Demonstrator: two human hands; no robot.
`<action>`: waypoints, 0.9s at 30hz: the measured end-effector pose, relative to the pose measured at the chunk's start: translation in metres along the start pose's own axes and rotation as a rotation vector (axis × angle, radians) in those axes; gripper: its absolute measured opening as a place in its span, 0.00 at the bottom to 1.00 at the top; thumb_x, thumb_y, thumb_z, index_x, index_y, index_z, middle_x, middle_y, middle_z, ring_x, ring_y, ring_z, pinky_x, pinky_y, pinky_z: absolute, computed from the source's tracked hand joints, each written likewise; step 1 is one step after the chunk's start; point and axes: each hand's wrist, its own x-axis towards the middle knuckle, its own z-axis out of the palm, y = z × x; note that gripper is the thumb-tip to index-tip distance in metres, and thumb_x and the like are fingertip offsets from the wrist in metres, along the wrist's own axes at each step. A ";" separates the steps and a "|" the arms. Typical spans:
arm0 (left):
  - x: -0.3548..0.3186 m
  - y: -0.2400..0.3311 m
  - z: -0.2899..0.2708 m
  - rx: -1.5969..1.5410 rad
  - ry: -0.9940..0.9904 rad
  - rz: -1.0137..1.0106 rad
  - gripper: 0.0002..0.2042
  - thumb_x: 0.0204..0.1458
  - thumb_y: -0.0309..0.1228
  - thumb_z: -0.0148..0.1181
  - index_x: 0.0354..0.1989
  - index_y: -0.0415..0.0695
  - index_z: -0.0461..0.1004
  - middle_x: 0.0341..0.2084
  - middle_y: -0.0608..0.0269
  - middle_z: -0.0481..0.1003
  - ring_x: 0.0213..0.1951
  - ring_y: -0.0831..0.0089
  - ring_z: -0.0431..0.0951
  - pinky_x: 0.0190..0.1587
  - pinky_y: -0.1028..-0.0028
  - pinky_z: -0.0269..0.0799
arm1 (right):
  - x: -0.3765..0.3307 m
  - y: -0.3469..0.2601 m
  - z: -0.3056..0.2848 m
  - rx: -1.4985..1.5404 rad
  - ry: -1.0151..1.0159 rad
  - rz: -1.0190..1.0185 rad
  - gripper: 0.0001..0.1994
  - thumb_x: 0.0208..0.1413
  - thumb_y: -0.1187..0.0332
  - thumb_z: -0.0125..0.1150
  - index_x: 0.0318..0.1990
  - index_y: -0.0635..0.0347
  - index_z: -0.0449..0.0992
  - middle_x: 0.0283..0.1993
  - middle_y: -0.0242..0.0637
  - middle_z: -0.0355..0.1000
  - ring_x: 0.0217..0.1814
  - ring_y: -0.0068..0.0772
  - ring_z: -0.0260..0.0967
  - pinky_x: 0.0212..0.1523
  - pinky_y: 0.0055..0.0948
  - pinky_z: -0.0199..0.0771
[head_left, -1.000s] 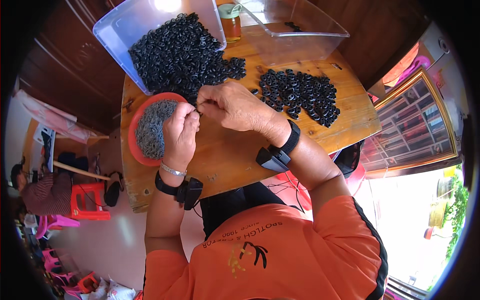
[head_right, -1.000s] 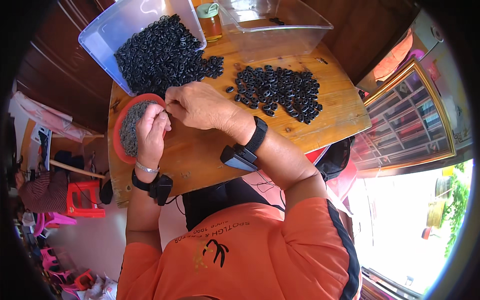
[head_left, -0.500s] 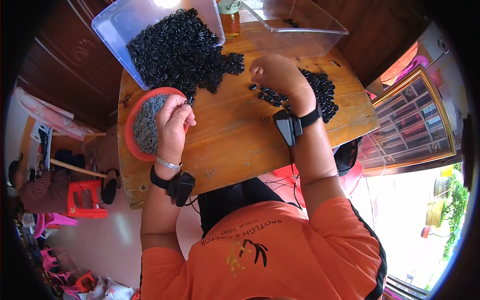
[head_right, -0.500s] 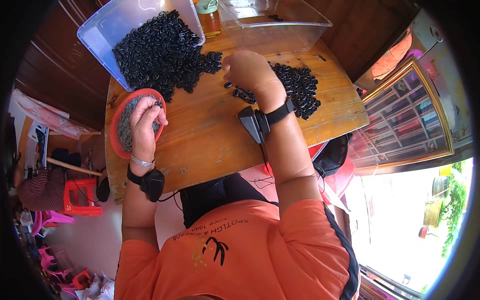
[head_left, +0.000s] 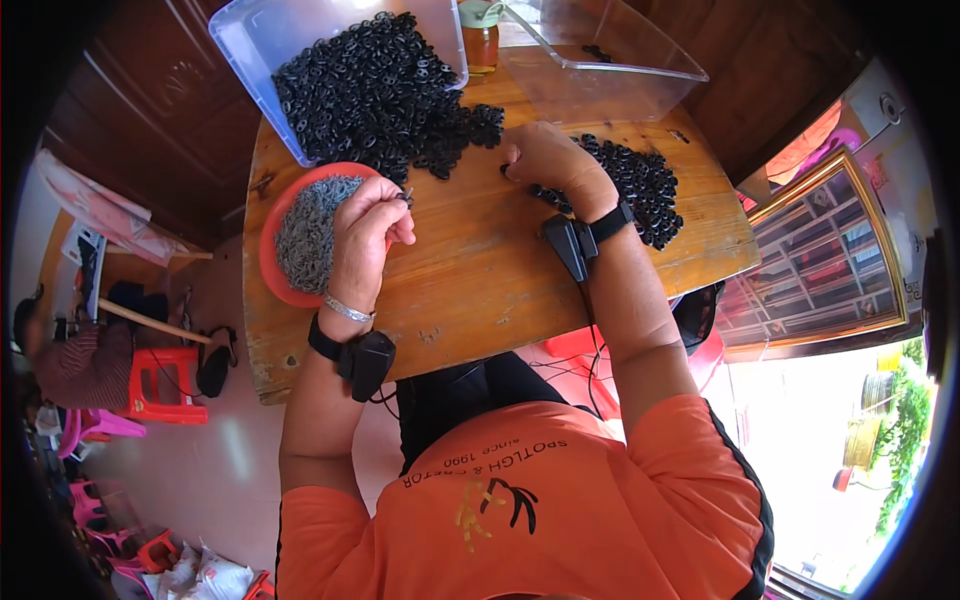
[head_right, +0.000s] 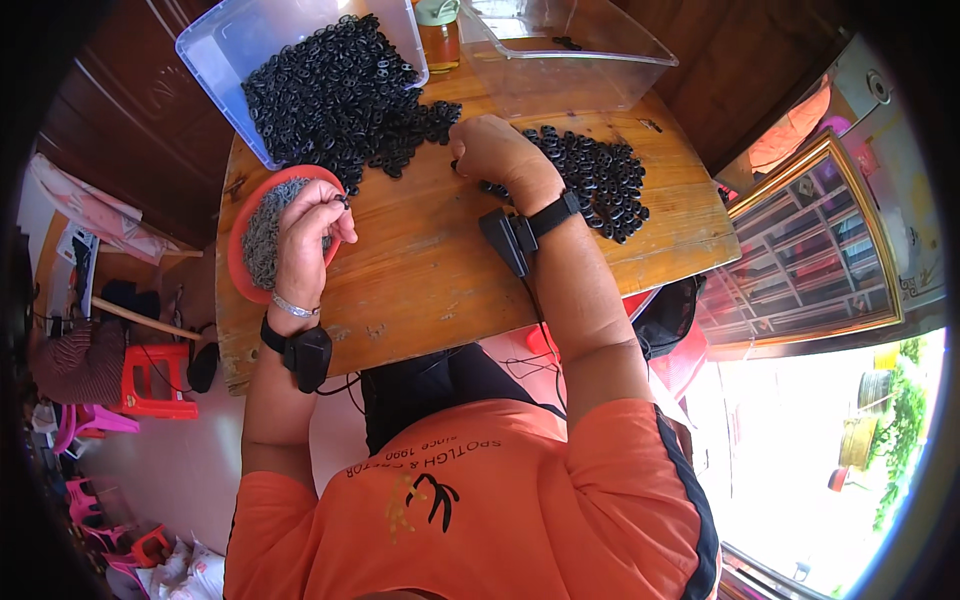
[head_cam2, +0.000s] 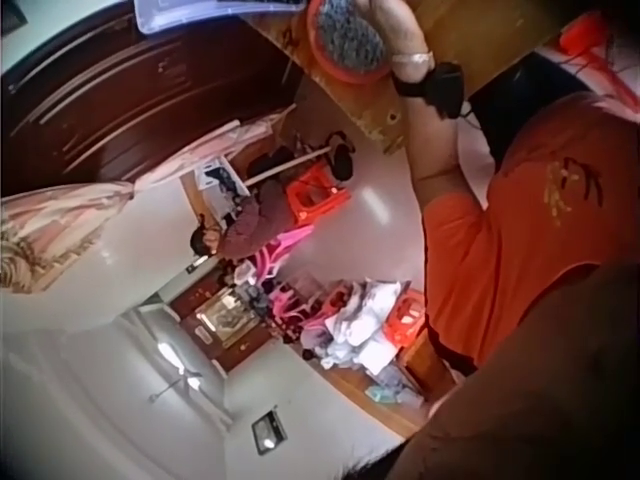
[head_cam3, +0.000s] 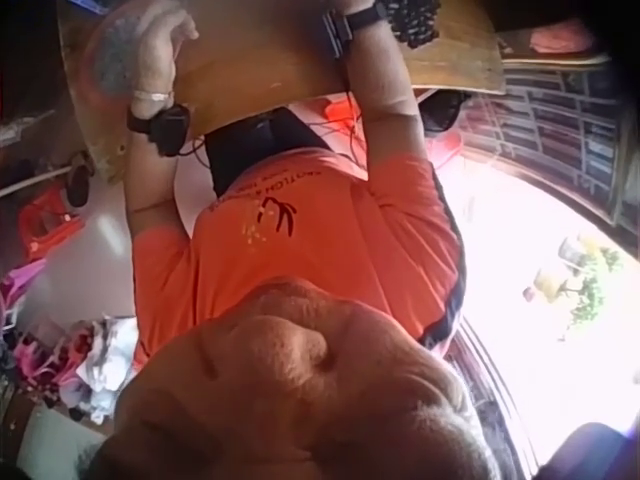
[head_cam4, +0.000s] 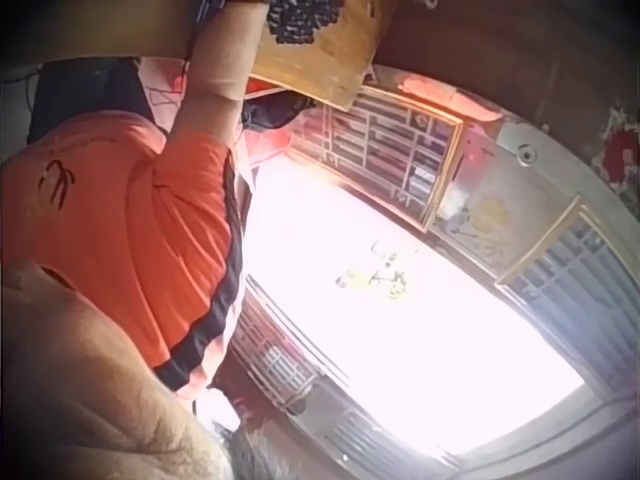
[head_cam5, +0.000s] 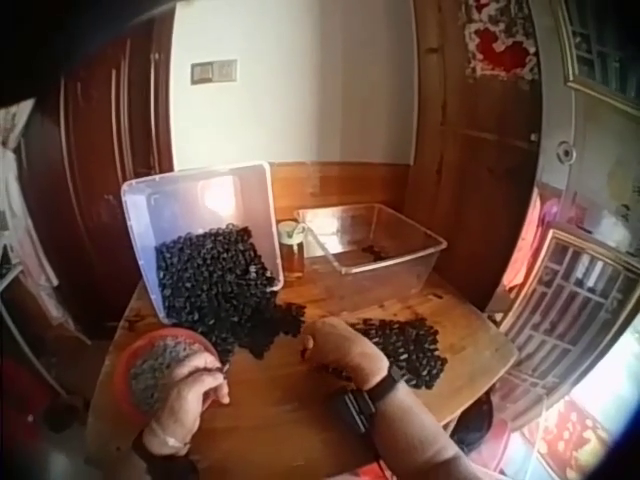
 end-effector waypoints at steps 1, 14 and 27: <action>0.000 0.000 -0.001 -0.003 -0.014 0.002 0.04 0.50 0.25 0.49 0.26 0.40 0.68 0.18 0.66 0.69 0.20 0.81 0.69 0.24 0.82 0.66 | 0.001 -0.002 0.001 -0.001 -0.003 -0.004 0.06 0.35 0.71 0.61 0.25 0.60 0.74 0.28 0.45 0.73 0.35 0.51 0.70 0.34 0.40 0.69; 0.002 -0.004 -0.003 -0.209 -0.105 -0.015 0.06 0.50 0.29 0.47 0.29 0.40 0.67 0.21 0.62 0.73 0.25 0.73 0.74 0.33 0.75 0.70 | -0.006 -0.071 0.029 1.052 -0.288 -0.312 0.09 0.52 0.76 0.60 0.41 0.62 0.74 0.37 0.29 0.72 0.38 0.19 0.67 0.41 0.21 0.69; 0.003 -0.007 -0.002 -0.344 -0.111 0.056 0.06 0.51 0.29 0.46 0.30 0.40 0.67 0.25 0.59 0.73 0.28 0.69 0.74 0.39 0.70 0.71 | -0.006 -0.074 0.032 1.305 -0.236 -0.129 0.09 0.54 0.75 0.58 0.43 0.64 0.74 0.35 0.33 0.74 0.37 0.21 0.72 0.42 0.24 0.75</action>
